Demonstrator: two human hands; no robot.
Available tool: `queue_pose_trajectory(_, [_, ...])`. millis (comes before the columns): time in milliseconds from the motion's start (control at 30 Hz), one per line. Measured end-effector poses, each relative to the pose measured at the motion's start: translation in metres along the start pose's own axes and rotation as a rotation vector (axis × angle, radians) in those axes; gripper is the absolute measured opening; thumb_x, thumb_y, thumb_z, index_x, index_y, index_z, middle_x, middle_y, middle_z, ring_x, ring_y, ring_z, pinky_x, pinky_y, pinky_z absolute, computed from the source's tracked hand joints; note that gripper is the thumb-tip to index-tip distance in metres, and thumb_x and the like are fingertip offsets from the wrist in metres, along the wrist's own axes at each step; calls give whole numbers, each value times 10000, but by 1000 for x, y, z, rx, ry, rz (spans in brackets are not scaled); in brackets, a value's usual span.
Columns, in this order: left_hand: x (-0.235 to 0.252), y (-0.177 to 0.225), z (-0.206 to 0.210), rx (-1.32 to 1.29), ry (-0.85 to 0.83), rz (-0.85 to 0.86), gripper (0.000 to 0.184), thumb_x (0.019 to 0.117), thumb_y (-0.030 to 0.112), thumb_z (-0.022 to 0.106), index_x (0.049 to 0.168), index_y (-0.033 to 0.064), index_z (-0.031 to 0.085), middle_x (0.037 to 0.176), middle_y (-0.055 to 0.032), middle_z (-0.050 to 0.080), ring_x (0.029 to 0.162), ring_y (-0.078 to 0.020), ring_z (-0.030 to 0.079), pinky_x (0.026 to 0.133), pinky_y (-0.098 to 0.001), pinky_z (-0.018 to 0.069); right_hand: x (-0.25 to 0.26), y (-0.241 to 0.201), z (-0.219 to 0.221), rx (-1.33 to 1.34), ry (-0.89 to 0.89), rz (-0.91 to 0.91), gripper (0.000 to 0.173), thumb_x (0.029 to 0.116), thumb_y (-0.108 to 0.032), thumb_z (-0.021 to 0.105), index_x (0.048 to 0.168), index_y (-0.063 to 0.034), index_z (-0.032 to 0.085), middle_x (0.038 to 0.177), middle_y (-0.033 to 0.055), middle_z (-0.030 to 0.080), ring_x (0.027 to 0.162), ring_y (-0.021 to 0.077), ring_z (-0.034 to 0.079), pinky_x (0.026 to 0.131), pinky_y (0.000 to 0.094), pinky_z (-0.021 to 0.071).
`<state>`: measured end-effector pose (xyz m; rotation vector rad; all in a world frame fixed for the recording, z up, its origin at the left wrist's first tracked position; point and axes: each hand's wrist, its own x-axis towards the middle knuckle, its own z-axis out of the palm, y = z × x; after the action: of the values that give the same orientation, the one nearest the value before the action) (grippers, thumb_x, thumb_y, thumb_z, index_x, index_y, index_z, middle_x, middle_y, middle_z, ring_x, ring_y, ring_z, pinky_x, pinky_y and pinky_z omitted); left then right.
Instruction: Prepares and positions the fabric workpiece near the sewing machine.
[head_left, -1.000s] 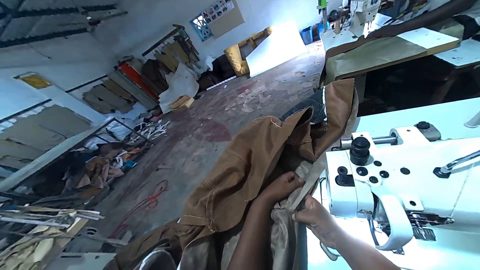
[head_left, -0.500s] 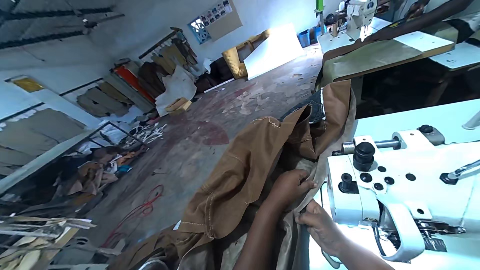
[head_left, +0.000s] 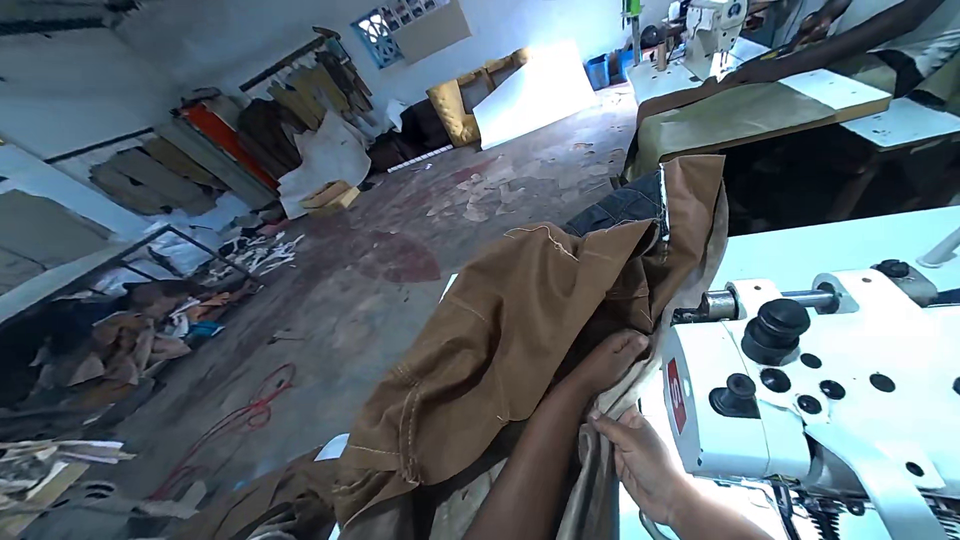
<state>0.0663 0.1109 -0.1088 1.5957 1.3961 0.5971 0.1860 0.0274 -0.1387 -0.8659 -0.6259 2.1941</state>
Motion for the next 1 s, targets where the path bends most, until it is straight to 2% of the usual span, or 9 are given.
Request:
queue_pose_trajectory(67, [-2, 10, -3, -75, 33, -69, 405, 1131, 206, 350, 1342, -71, 557, 1305, -240, 611, 1172, -279, 605, 1057, -445, 455, -3, 0, 0, -36, 8, -9, 477, 997, -34, 620, 1425, -86, 415, 1192, 103, 677, 1039, 189, 701, 875, 359, 605])
queue_pose_trajectory(167, [-2, 14, -12, -53, 73, -118, 350, 1094, 167, 476, 1358, -55, 540, 1321, -231, 602, 1194, -269, 593, 1065, -426, 450, -5, -1, 1, -69, 23, -21, 499, 999, -10, 604, 1452, -97, 412, 1223, 100, 671, 1057, 189, 694, 883, 356, 601])
queue_pose_trajectory(267, [4, 5, -21, 158, 94, -191, 546, 1032, 281, 626, 1452, -36, 483, 1455, -254, 523, 1355, -343, 513, 1159, -500, 380, -4, -2, 3, -44, 36, -29, 423, 987, 2, 621, 1378, -69, 476, 1151, 116, 687, 1004, 205, 703, 845, 366, 607])
queue_pose_trajectory(367, [13, 4, -22, 430, 119, -307, 698, 957, 456, 698, 1421, -24, 495, 1415, -284, 519, 1322, -412, 518, 1111, -585, 412, -7, -7, 9, -69, 50, -20, 375, 996, -28, 628, 1343, -51, 486, 1155, 118, 677, 1025, 193, 693, 869, 356, 597])
queue_pose_trajectory(500, [18, 25, -23, 480, 65, -427, 732, 969, 444, 688, 1473, -18, 424, 1437, -275, 517, 1330, -406, 528, 1105, -584, 418, -5, -7, 11, -88, 54, -32, 348, 1004, -59, 632, 1330, -29, 514, 1155, 134, 682, 1034, 197, 691, 888, 351, 591])
queue_pose_trajectory(633, [21, 20, -27, 430, 103, -455, 717, 1043, 431, 566, 1567, 2, 329, 1554, -245, 425, 1442, -361, 425, 1189, -536, 325, -6, -7, 10, -308, 54, -26, 331, 1015, -166, 649, 1299, -22, 555, 1090, 116, 699, 984, 170, 696, 863, 334, 585])
queue_pose_trajectory(733, [23, 7, -33, 385, 172, -440, 753, 1042, 405, 577, 1583, -18, 270, 1556, -272, 411, 1445, -377, 422, 1192, -539, 322, -5, -6, 9, -445, 71, -40, 241, 1012, -229, 662, 1150, -45, 591, 902, 65, 675, 800, 120, 655, 707, 278, 539])
queue_pose_trajectory(833, [22, 10, -37, 307, 186, -477, 751, 1040, 356, 599, 1601, 17, 232, 1546, -260, 433, 1438, -370, 436, 1188, -535, 327, -6, -9, 10, -478, 73, -18, 176, 1018, -220, 651, 1033, -47, 618, 836, 50, 639, 724, 109, 609, 640, 262, 498])
queue_pose_trajectory(1000, [5, 35, -31, 123, 257, -499, 703, 1052, 286, 591, 1603, 25, 241, 1538, -247, 445, 1417, -352, 455, 1170, -504, 349, -10, -13, 11, -400, 33, -14, 126, 1032, -147, 615, 1095, -37, 617, 903, 60, 668, 809, 114, 652, 732, 271, 544])
